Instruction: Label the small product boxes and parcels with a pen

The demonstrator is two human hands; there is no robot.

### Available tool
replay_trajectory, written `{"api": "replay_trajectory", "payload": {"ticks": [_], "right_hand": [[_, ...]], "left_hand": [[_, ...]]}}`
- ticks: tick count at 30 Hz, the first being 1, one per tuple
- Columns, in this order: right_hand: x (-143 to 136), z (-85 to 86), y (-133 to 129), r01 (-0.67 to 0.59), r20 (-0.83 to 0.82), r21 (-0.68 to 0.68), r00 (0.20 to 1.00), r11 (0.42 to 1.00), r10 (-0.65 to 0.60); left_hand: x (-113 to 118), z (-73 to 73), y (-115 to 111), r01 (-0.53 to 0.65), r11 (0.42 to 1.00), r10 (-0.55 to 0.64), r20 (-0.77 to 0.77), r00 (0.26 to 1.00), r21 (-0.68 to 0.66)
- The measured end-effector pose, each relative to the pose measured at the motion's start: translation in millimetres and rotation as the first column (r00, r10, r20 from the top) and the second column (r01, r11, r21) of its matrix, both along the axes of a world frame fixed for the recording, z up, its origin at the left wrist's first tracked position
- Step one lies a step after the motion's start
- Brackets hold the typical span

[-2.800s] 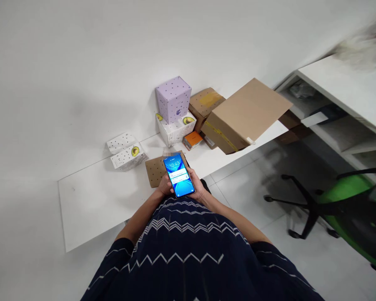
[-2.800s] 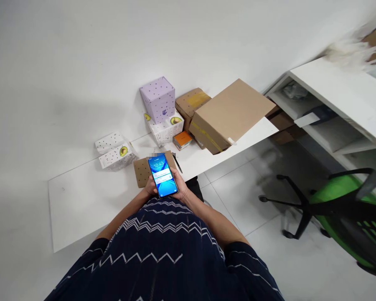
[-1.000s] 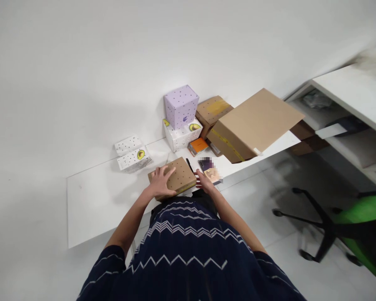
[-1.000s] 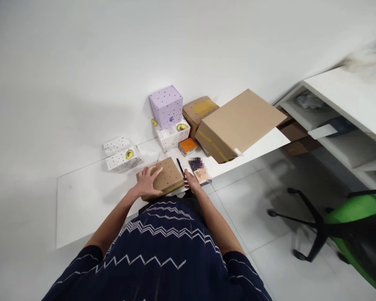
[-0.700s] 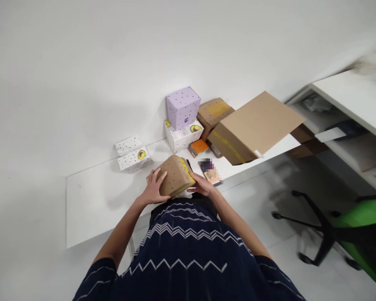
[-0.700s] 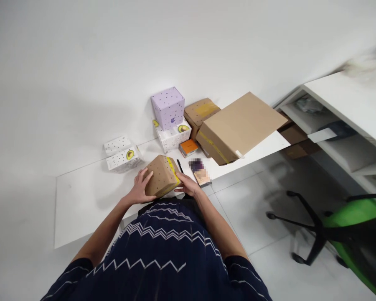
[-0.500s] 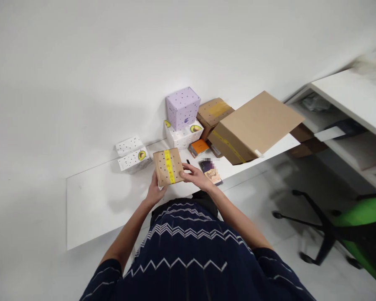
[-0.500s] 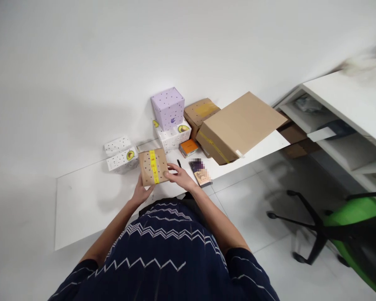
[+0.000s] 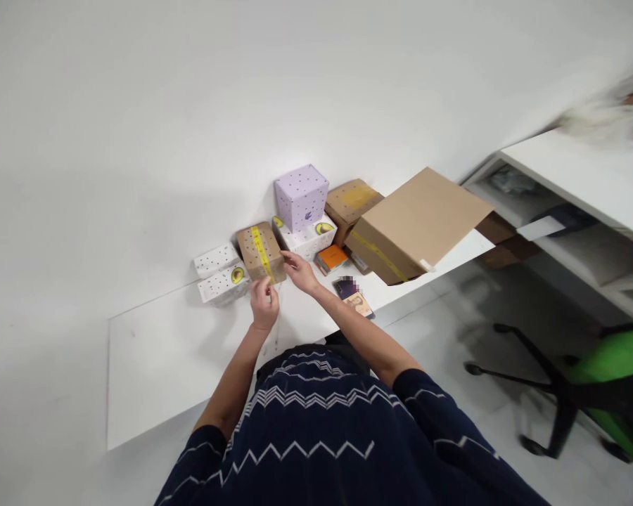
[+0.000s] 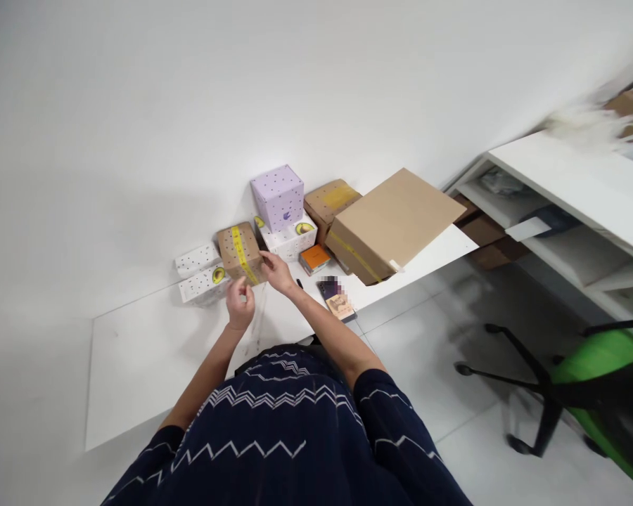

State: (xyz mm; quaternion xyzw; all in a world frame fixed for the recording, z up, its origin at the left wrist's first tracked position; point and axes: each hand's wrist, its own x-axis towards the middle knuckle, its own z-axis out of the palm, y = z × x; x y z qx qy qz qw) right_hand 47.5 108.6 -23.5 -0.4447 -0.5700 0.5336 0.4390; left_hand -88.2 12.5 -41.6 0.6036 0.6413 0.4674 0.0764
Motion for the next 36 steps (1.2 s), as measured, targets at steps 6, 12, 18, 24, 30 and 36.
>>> {"api": "replay_trajectory", "payload": {"ticks": [6, 12, 18, 24, 30, 36], "right_hand": [[14, -8.6, -17, 0.097, -0.022, -0.045, 0.995, 0.994, -0.098], [78, -10.0, -59, 0.184, -0.050, -0.300, 0.977, 0.936, -0.208], [96, -5.3, -96, 0.217, -0.155, -0.436, 0.938, 0.873, -0.310], [116, -13.9, -125, 0.286, -0.123, -0.496, 0.911, 0.820, -0.393], [132, -33.4, -147, 0.423, -0.028, -0.563, 0.849, 0.710, -0.528], [120, -37.5, -145, 0.395, -0.035, -0.553, 0.869, 0.734, -0.494]], "left_hand": [[-3, 5.0, 37, 0.126, 0.949, -0.164, -0.113, 0.980, -0.288], [1, 43.7, 59, 0.165, 0.921, -0.215, -0.108, 0.971, -0.353], [22, 137.4, 140, 0.103, 0.994, -0.105, -0.223, 0.969, -0.020], [28, 156.8, 193, 0.106, 0.988, -0.132, -0.251, 0.959, -0.113], [28, 138.0, 198, 0.240, 0.967, -0.253, -0.221, 0.942, -0.084], [37, 153.6, 179, 0.227, 0.972, -0.220, -0.107, 0.969, 0.058]]}}
